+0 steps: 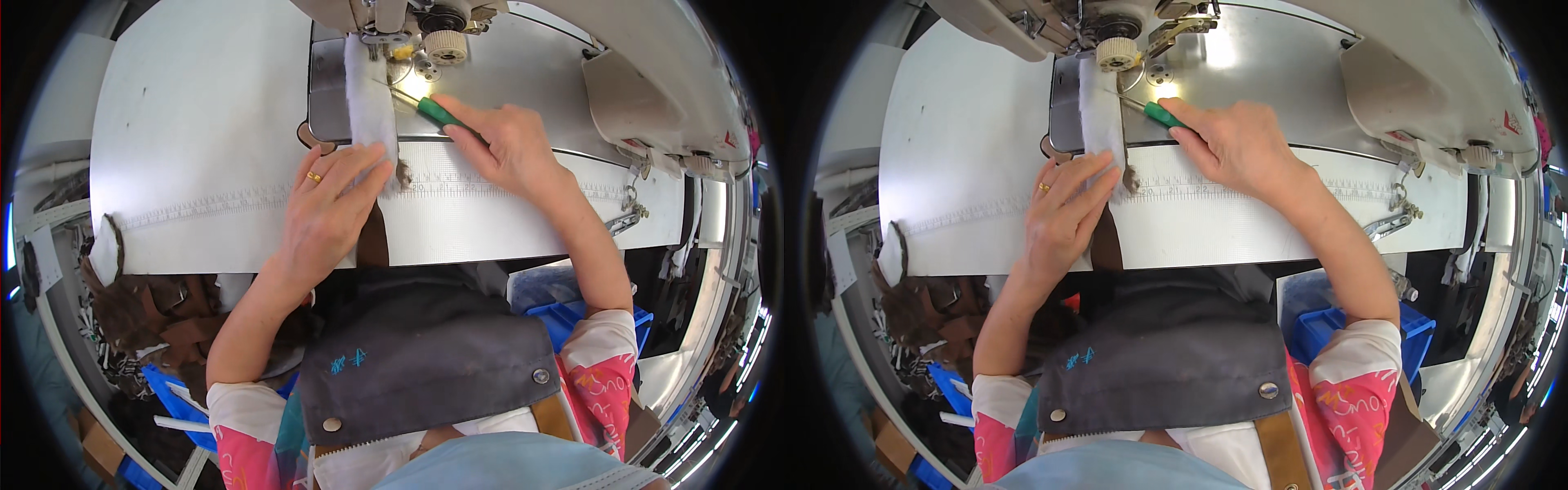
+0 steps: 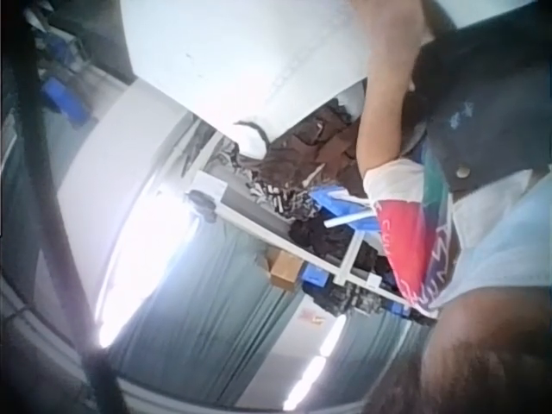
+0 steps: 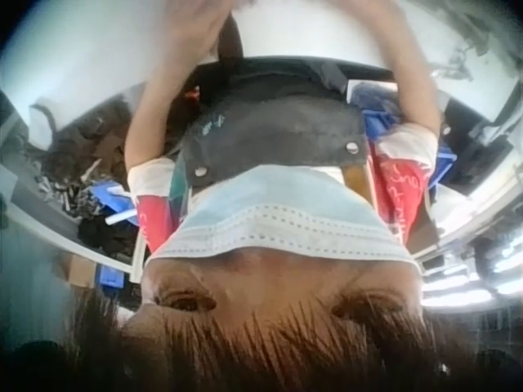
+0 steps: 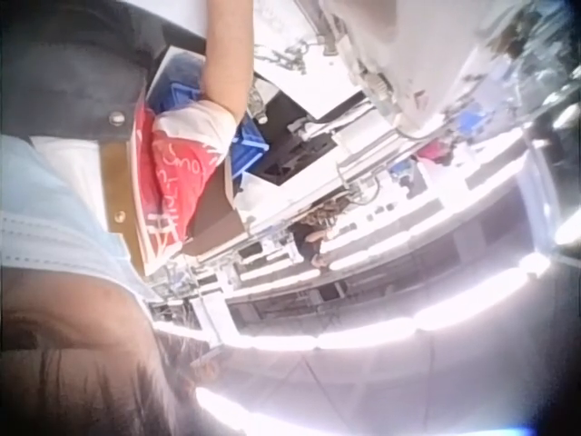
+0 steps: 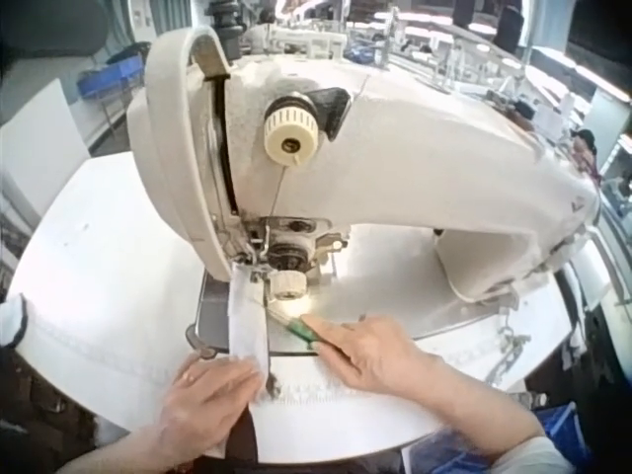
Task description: Sewing a fur trim onto a leather strip using an industrial sewing machine.
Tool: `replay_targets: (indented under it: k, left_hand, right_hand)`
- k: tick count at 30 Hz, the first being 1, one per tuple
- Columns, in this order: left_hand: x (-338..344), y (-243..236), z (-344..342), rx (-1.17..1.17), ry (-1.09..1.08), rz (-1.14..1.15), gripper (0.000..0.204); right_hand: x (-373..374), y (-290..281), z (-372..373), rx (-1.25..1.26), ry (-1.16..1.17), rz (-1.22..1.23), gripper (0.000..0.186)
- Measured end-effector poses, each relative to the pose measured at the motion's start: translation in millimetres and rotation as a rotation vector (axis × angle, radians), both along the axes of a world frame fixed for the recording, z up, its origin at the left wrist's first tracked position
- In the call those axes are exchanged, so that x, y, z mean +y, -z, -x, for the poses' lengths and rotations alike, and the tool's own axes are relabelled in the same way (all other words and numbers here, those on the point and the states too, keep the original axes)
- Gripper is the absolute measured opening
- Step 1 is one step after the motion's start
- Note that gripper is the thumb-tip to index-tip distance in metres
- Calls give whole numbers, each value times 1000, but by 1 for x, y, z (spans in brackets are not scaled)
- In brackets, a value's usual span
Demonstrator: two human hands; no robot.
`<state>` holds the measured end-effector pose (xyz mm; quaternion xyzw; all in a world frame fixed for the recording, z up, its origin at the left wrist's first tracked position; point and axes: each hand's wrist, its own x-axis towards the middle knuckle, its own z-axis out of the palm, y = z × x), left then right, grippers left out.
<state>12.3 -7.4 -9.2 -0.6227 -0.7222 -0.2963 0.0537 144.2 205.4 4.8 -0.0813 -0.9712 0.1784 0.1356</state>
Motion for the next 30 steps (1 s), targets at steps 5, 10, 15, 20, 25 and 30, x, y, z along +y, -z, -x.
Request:
replay_targets:
  k: [5, 10, 15, 20, 25, 30]
  left_hand:
    - [12, -1, 9, 14, 6, -15, 30]
    - [22, -6, 18, 30, -30, 10, 24]
    - [36, 1, 34, 17, 24, -60, 24]
    - [47, 2, 43, -11, 34, -77, 23]
    - [58, 8, 55, -37, 20, -114, 27]
    - [64, 10, 64, 55, 17, -128, 26]
  right_hand:
    - [6, 5, -1, 131, -2, 57, 34]
    - [3, 4, -3, 51, -22, 12, 32]
    - [9, 7, 0, 100, 0, 72, 30]
    - [11, 4, -8, 82, -123, 60, 29]
    - [8, 7, -3, 61, 5, 43, 31]
    - [11, 6, -5, 94, 14, 85, 31]
